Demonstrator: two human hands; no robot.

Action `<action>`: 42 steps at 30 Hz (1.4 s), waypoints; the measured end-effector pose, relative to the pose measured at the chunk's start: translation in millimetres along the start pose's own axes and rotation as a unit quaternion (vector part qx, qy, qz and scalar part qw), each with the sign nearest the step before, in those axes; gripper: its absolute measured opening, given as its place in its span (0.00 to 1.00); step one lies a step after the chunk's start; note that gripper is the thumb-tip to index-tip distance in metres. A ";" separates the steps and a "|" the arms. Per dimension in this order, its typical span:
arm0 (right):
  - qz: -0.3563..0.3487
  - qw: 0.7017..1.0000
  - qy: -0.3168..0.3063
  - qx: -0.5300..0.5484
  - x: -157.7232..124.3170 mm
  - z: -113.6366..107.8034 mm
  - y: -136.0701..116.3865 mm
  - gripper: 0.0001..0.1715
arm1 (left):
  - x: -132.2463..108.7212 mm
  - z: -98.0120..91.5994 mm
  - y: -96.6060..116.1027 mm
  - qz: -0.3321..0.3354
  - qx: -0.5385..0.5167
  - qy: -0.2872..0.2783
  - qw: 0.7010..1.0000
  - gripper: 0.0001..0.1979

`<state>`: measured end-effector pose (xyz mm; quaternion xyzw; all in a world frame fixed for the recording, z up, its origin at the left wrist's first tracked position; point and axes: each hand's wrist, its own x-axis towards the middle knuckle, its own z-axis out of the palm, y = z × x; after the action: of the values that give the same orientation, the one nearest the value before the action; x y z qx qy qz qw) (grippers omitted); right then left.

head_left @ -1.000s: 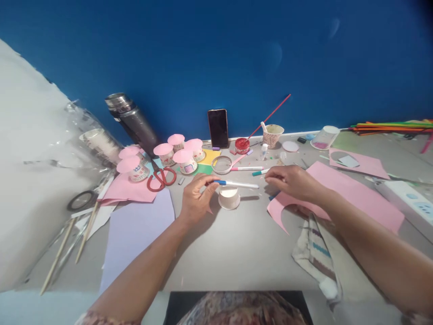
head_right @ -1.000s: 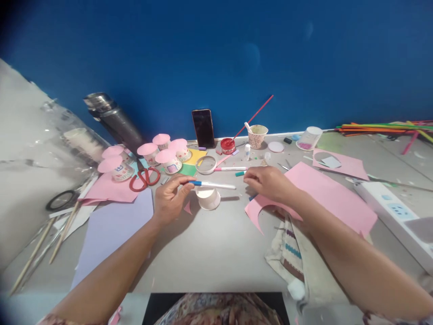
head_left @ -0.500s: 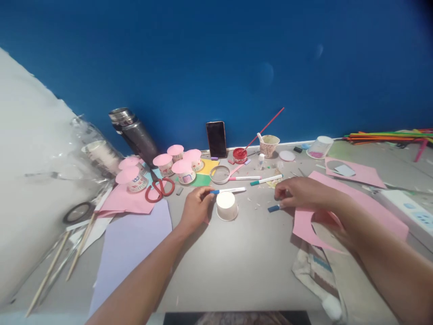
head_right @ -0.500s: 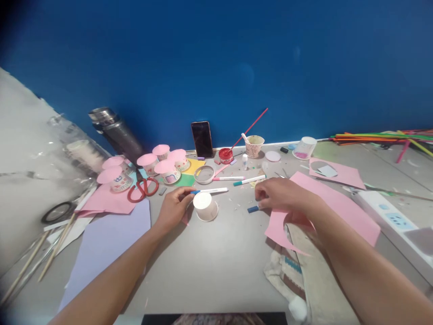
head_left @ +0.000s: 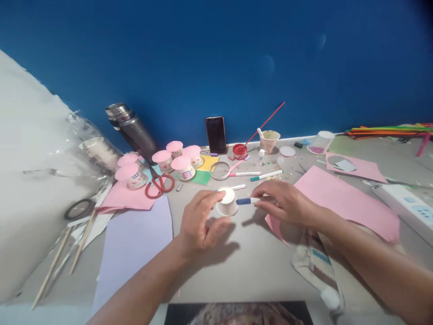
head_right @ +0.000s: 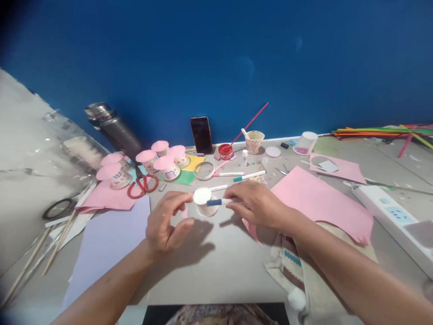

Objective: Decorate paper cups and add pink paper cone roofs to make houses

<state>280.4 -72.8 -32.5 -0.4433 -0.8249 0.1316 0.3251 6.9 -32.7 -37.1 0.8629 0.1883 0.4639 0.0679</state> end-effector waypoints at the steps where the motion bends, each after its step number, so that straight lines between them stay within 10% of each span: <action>1: -0.043 0.999 0.012 -0.005 -1.2 3.3 -7.0 0.11 | 0.6 0.3 7.0 0.015 0.010 -0.028 0.999 0.20; 5: -0.095 0.995 0.022 0.000 -5.3 7.1 -25.9 0.09 | 1.7 3.5 22.6 0.045 0.087 -0.115 0.989 0.12; 9: 0.039 0.991 0.014 0.127 -9.1 -2.7 -26.5 0.08 | 1.4 1.5 21.5 -0.004 0.047 -0.143 0.989 0.15; 14: 0.143 0.905 0.001 0.401 -12.2 -2.5 -29.1 0.20 | 0.3 0.0 24.7 -0.095 -0.037 -0.149 0.984 0.19; 20: 0.151 0.877 0.028 0.456 -11.9 17.9 -47.2 0.19 | 0.1 2.4 33.5 -0.130 -0.041 -0.215 0.967 0.25; 24: 0.190 0.857 0.188 0.441 -5.2 -4.3 -25.0 0.20 | 5.8 -14.6 12.4 -0.231 -0.027 -0.160 0.959 0.23; 27: 0.206 0.782 0.357 0.467 3.8 -22.8 4.8 0.19 | 9.7 -23.0 -20.8 -0.315 0.073 -0.087 0.942 0.21; 34: 0.277 0.782 0.275 0.485 9.4 -9.8 22.1 0.19 | 2.4 -11.8 -57.4 -0.323 0.114 -0.226 0.912 0.06; 42: 0.310 0.811 0.206 0.451 5.4 -1.7 16.9 0.21 | 6.8 2.5 -23.0 -0.386 -0.093 -0.215 0.892 0.38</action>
<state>290.3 -58.8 -37.5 -0.4955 -0.4057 0.4883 0.5929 6.4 -8.8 -40.0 0.7910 0.4434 0.2193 0.3601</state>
